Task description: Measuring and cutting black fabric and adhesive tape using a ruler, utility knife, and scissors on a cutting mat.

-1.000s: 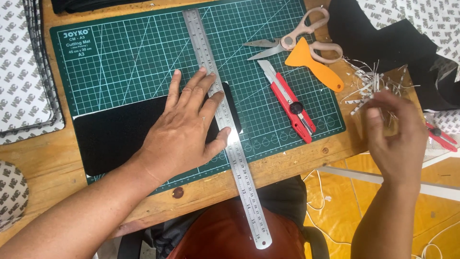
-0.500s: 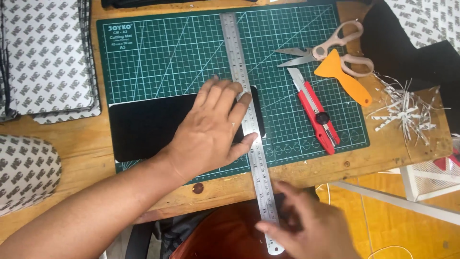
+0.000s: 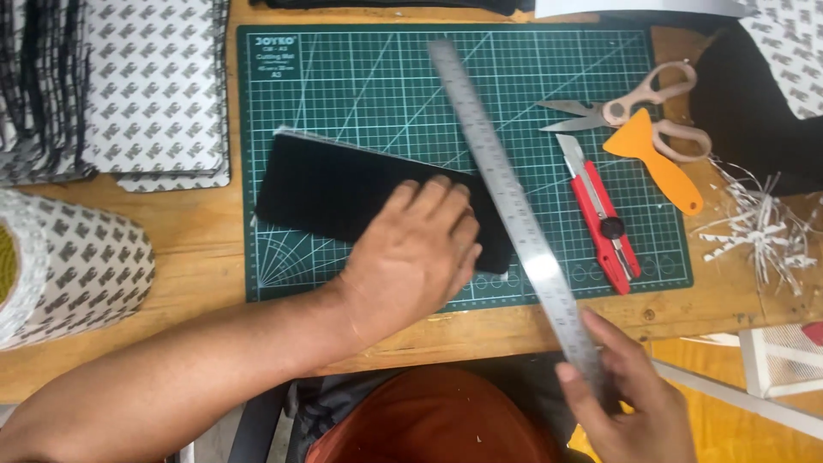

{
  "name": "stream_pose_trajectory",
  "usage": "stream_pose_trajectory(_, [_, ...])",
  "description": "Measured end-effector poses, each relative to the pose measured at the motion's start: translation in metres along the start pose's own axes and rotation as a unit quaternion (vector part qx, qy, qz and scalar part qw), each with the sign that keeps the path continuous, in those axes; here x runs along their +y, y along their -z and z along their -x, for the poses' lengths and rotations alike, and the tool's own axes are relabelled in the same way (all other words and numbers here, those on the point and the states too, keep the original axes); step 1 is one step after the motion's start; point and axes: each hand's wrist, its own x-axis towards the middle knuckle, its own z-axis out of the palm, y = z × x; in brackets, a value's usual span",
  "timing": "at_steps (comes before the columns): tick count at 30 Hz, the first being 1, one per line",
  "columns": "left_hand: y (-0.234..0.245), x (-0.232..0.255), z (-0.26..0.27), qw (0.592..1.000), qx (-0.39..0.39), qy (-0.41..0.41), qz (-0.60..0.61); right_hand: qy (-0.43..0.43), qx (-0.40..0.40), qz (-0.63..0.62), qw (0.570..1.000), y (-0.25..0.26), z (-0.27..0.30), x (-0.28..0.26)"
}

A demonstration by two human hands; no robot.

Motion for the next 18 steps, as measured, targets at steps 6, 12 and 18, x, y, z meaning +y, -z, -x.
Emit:
stream_pose_trajectory(6, [0.002,0.004,-0.001,0.989,0.058,-0.055,0.125,0.075,0.074,-0.111,0.988,-0.008,0.002,0.018])
stream_pose_trajectory(12, [-0.002,-0.034,-0.014,0.993,0.055,0.049,0.087,0.069,0.074,-0.178,0.979,-0.02,0.005,0.019])
stream_pose_trajectory(18, [-0.016,-0.055,-0.014,0.99,0.01,0.103,0.094,0.079,0.039,-0.25,0.964,-0.035,0.014,0.014])
